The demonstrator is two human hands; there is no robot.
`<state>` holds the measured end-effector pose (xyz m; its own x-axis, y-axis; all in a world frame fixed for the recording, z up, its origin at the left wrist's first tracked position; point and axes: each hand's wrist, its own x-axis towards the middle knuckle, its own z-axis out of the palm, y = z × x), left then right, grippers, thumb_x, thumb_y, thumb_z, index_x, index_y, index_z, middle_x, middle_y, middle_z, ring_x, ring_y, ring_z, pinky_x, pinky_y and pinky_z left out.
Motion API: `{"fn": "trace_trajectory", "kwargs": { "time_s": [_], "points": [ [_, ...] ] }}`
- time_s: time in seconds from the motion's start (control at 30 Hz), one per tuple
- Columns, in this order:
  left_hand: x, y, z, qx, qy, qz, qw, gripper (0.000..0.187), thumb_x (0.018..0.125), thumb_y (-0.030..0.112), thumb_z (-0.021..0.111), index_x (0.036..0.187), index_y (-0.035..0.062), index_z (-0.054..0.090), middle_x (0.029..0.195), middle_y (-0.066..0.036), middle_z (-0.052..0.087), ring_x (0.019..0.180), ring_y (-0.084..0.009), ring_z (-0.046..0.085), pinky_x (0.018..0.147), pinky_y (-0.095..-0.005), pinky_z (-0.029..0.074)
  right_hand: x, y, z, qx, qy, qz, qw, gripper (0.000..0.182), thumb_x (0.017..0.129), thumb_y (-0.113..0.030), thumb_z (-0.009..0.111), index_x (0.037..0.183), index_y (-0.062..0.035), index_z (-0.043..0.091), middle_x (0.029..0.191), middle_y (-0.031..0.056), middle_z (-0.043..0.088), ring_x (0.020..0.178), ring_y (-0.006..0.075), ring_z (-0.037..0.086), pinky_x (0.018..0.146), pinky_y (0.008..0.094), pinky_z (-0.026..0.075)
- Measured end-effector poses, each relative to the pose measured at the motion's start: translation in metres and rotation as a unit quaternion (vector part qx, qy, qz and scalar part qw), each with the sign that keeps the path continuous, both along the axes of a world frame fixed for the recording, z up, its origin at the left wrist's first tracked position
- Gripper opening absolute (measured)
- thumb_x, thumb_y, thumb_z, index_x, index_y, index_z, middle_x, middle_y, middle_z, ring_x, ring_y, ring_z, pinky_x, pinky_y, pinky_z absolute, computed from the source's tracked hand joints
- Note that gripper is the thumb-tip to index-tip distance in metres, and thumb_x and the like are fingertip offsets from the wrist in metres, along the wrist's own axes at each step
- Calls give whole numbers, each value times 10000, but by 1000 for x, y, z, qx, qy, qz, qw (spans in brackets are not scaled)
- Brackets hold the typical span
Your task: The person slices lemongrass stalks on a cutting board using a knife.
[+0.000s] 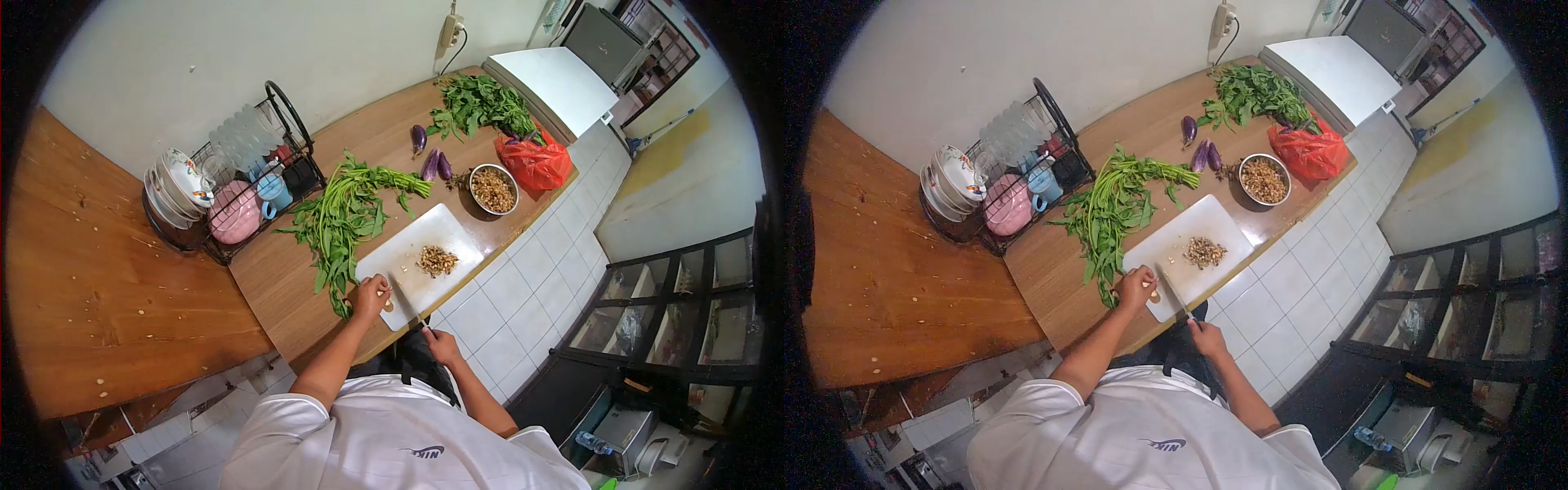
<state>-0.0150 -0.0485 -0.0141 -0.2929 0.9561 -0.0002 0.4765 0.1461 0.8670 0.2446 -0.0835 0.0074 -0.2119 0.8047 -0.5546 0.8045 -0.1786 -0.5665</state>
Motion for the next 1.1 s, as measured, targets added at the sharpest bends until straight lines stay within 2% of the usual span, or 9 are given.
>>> {"fn": "trace_trajectory", "kwargs": {
  "time_s": [0.27, 0.37, 0.5, 0.57, 0.63, 0.67, 0.77, 0.87, 1.1],
  "points": [
    [2, 2, 4, -18, 8, 11, 1000, 247, 719, -28, 766, 885, 60, 606, 798, -92, 612, 793, -250, 666, 733, -382, 530, 7, -13, 10, -67, 9, 15, 998, 646, 1001, -587, 475, 971, 7, 727, 933, 284, 701, 946, 455, 675, 861, 473, 513],
    [0, 3, -9, -5, 35, 1, 999, 232, 729, 33, 791, 887, 83, 629, 809, -69, 659, 802, -234, 685, 718, -374, 531, -7, -4, 19, -61, -21, 26, 998, 650, 999, -590, 479, 951, 11, 724, 913, 283, 699, 928, 446, 678, 850, 476, 513],
    [1, 0, -6, 8, 27, 3, 1000, 207, 732, 21, 784, 854, 70, 625, 818, -87, 645, 811, -261, 667, 729, -387, 527, -13, 5, 7, -23, -26, 30, 999, 637, 996, -589, 468, 1021, -4, 720, 973, 279, 707, 988, 457, 674, 876, 504, 518],
    [1, -2, 1, 9, 17, 5, 1000, 202, 727, 0, 774, 835, 57, 614, 811, -96, 634, 813, -276, 654, 736, -393, 523, -10, 4, 5, -7, 13, 8, 1000, 650, 1004, -580, 481, 935, 22, 717, 875, 280, 693, 887, 425, 681, 821, 469, 515],
    [3, -5, 2, 18, 41, 0, 999, 199, 728, -2, 776, 838, 55, 618, 810, -107, 632, 850, -304, 633, 755, -406, 513, -3, -1, 9, -32, 15, 13, 999, 648, 1005, -577, 482, 943, 23, 718, 886, 279, 694, 885, 422, 681, 827, 463, 514],
    [3, -4, -1, 27, 12, 0, 1000, 205, 732, -13, 763, 857, 49, 613, 821, -115, 621, 869, -327, 617, 772, -415, 507, 0, -4, 11, -58, 16, 16, 998, 646, 1007, -575, 484, 950, 25, 718, 898, 278, 696, 882, 419, 680, 832, 456, 513],
    [3, -5, -10, 15, 42, 3, 999, 214, 755, 15, 774, 912, 69, 639, 892, -107, 644, 844, -276, 688, 755, -386, 530, 6, -16, 23, -77, 36, 3, 996, 648, 1007, -575, 486, 940, 28, 712, 890, 276, 694, 862, 409, 679, 818, 454, 511],
    [6, -4, -11, 24, 23, 21, 999, 229, 753, 6, 769, 918, 62, 620, 887, -106, 634, 830, -271, 691, 744, -382, 530, 3, -23, 23, -77, 10, 11, 997, 651, 1000, -595, 464, 963, 2, 722, 901, 262, 712, 939, 441, 690, 858, 491, 525],
    [4, -5, -4, 21, 35, 19, 999, 252, 746, 10, 780, 894, 75, 587, 842, -90, 632, 825, -263, 693, 730, -382, 525, -15, -12, 1, -27, -27, 26, 999, 670, 999, -609, 452, 980, 1, 726, 951, 283, 709, 972, 455, 681, 876, 503, 522]
  ]
}}
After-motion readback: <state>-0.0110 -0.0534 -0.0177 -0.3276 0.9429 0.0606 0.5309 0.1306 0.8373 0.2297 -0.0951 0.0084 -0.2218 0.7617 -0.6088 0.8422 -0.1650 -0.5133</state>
